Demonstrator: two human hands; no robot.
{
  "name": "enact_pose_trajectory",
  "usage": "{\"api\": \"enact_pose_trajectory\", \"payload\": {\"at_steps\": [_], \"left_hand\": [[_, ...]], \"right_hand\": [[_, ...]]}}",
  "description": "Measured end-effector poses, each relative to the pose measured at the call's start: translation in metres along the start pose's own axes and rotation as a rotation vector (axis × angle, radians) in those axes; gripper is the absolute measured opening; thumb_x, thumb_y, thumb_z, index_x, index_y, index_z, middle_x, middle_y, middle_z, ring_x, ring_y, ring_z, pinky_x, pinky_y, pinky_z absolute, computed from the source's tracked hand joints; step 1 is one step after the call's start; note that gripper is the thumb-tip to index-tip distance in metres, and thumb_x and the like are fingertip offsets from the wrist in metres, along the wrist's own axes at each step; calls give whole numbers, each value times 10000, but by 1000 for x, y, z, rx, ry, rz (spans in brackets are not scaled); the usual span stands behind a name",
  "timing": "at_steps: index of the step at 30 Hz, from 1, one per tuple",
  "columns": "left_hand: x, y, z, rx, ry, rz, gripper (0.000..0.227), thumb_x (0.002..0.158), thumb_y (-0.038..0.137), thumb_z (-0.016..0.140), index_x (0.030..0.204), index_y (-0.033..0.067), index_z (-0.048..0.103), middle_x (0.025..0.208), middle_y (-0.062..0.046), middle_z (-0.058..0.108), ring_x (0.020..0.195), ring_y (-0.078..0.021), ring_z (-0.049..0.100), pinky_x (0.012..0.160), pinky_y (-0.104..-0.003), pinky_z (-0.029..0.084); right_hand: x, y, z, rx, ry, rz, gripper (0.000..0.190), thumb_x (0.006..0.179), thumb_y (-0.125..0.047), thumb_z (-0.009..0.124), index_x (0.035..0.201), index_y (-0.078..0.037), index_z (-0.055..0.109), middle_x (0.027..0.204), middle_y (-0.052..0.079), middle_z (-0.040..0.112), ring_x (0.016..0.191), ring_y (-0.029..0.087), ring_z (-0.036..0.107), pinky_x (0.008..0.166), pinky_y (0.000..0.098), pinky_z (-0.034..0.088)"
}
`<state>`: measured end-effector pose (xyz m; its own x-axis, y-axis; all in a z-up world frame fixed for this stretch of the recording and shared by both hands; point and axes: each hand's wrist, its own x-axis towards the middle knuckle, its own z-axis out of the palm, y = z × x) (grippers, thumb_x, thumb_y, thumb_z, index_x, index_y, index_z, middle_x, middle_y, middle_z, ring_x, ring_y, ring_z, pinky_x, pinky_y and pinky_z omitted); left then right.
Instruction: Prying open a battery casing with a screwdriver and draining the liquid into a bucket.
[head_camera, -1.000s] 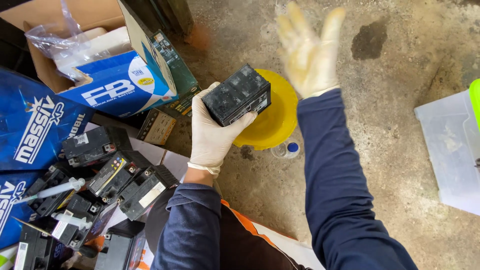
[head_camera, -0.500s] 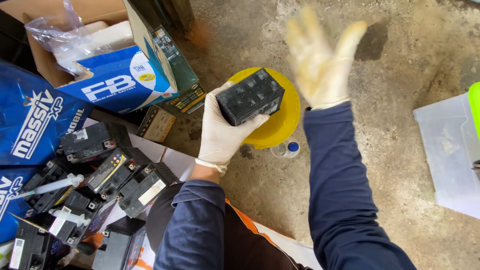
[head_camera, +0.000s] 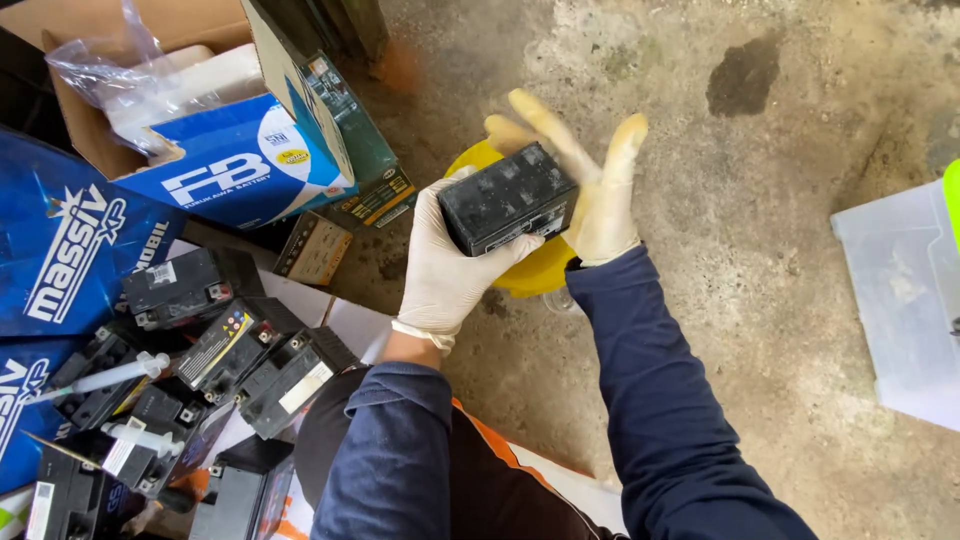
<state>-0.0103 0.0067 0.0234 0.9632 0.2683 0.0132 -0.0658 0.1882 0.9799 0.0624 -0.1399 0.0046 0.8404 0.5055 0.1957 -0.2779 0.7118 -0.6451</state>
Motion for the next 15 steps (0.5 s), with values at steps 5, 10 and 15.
{"api": "enact_pose_trajectory", "payload": {"at_steps": [5, 10, 15], "left_hand": [[1, -3, -3, -28, -20, -31, 756, 585, 43, 1013, 1203, 38, 579, 1092, -107, 665, 1107, -120, 609, 1007, -316, 519], [3, -9, -1, -96, -48, -87, 856, 547, 67, 1026, 1275, 63, 575, 1143, -83, 665, 1121, -113, 611, 982, -288, 540], [11, -12, 2, -144, -93, -121, 1003, 567, 48, 1022, 1432, 91, 517, 1261, -85, 634, 1181, -120, 591, 1033, -286, 540]], "right_hand": [[-7, 11, 30, -245, 280, -80, 927, 958, -746, 418, 1442, 36, 534, 1429, 245, 592, 1320, 341, 598, 1203, 458, 440], [-13, 11, -5, -555, 105, -203, 980, 895, -783, 552, 1416, 44, 491, 1423, 239, 571, 1344, 305, 559, 1181, 471, 426], [-16, 24, -24, -652, 281, -285, 506, 1003, -370, 684, 1363, -34, 569, 1356, 142, 638, 1298, 201, 583, 1155, 392, 454]]}}
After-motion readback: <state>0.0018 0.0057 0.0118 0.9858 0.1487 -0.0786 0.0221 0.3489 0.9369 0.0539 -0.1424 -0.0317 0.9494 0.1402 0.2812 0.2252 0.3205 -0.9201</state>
